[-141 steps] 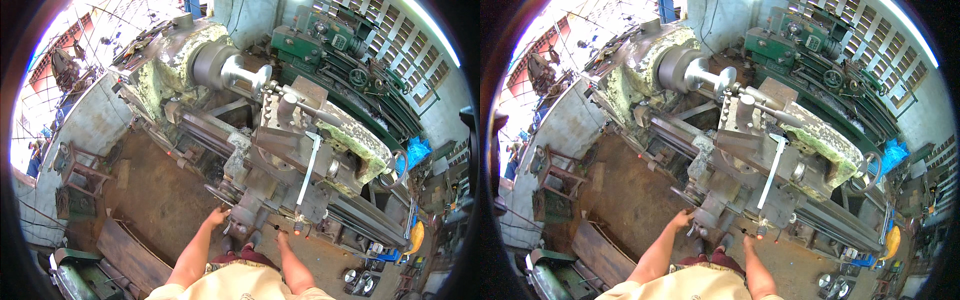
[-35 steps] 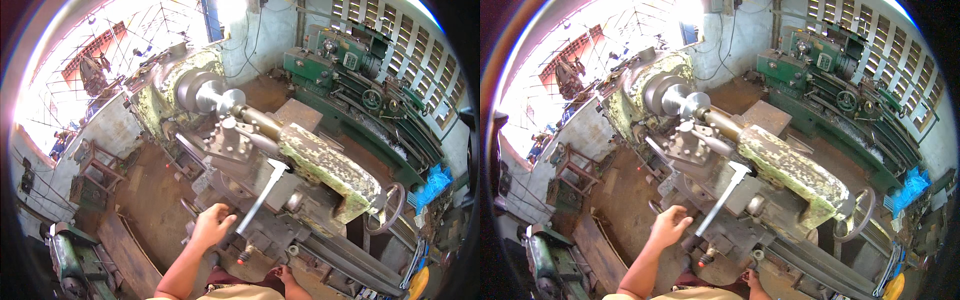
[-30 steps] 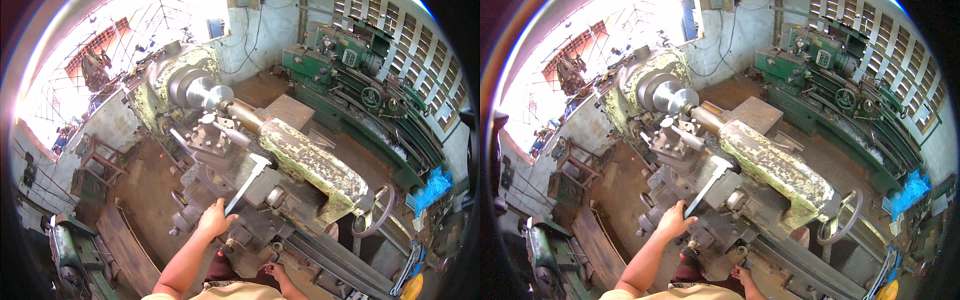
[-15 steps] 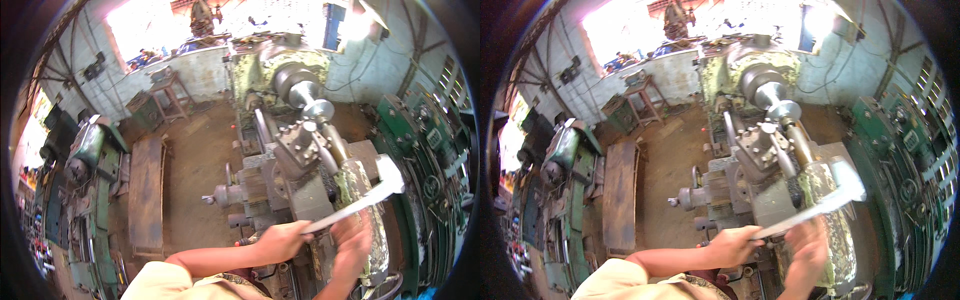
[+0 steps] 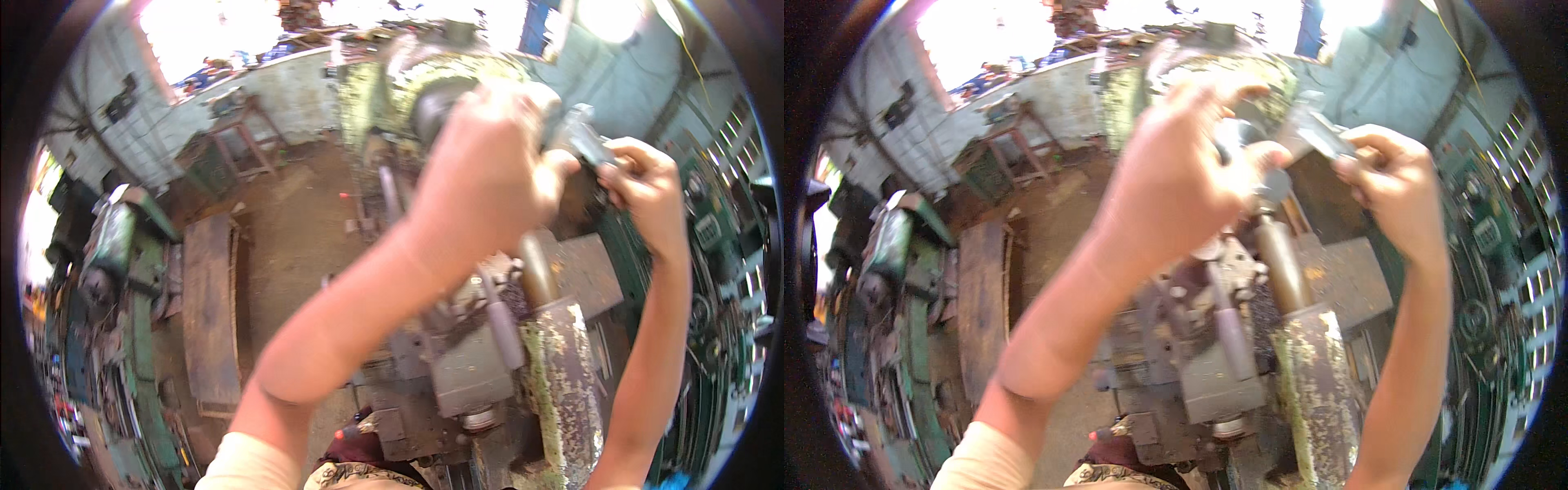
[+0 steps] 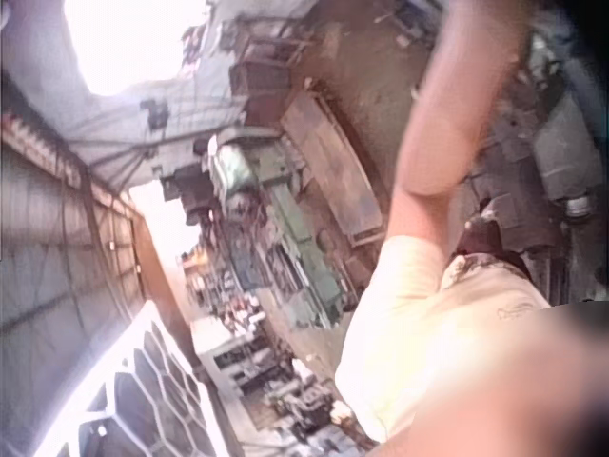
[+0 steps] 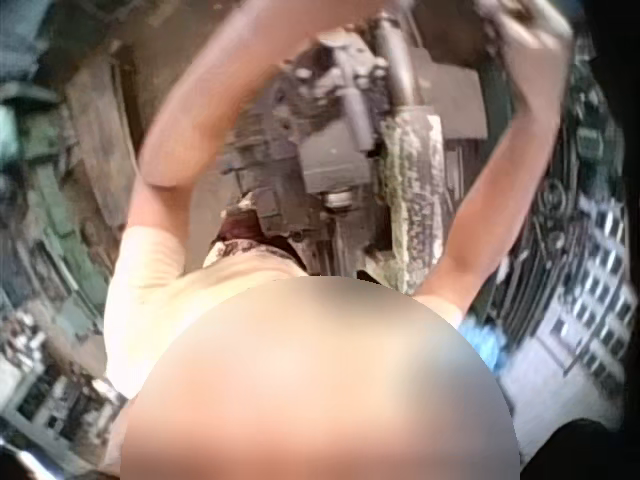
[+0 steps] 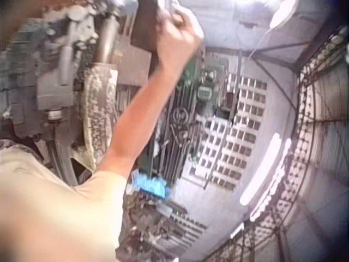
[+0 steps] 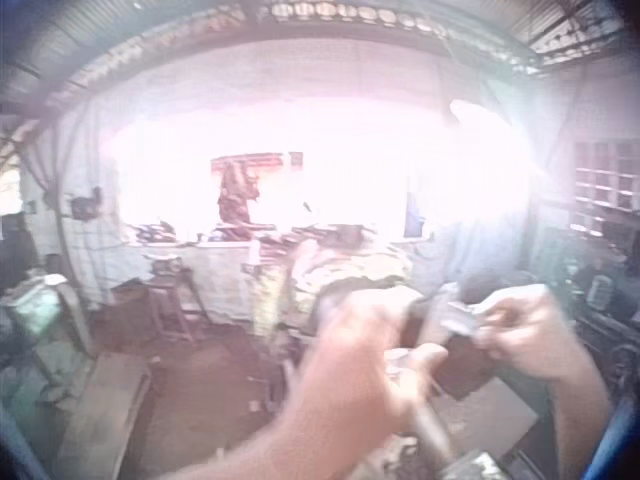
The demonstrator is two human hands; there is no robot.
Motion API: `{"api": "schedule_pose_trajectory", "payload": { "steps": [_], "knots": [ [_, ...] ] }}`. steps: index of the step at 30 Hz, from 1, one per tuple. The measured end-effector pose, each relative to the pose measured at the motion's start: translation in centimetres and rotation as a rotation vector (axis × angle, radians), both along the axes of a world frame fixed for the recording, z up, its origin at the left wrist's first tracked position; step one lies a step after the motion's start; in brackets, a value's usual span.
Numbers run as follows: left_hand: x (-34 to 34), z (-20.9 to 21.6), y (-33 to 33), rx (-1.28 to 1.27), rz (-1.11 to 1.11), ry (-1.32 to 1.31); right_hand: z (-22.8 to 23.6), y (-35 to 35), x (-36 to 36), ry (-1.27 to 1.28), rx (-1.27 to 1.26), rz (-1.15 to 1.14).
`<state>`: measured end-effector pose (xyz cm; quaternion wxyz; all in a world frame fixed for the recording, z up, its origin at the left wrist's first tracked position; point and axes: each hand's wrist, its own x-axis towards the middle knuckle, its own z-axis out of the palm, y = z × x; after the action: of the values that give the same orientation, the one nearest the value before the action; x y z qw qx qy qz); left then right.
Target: The person operates a lathe and repeatedly measures a rotating metal workpiece with a caliper. They adjust the lathe controls between measurements and reposition the caliper to check different sections of the part.
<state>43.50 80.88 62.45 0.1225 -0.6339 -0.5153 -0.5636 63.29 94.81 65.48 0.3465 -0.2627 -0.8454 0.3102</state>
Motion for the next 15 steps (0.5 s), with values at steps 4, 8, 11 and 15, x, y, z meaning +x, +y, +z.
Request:
{"api": "schedule_pose_trajectory", "payload": {
  "steps": [4,8,11,15],
  "knots": [
    [-2.6,-1.7,7.8,-0.385,-0.186,-0.174,-5.6,5.5,-2.1,0.114,0.053,0.103],
    [-2.7,-5.2,11.3,-0.471,-0.159,-0.148,-10.2,9.3,-3.7,0.190,0.510,0.062],
    [-1.9,-7.3,12.9,-0.418,-0.087,-0.197,-12.5,11.6,-3.6,0.142,0.742,0.044],
    [-2.4,-8.1,14.2,-0.384,0.088,-0.094,-14.7,15.6,-3.2,0.084,0.909,0.097]
  ]
}}
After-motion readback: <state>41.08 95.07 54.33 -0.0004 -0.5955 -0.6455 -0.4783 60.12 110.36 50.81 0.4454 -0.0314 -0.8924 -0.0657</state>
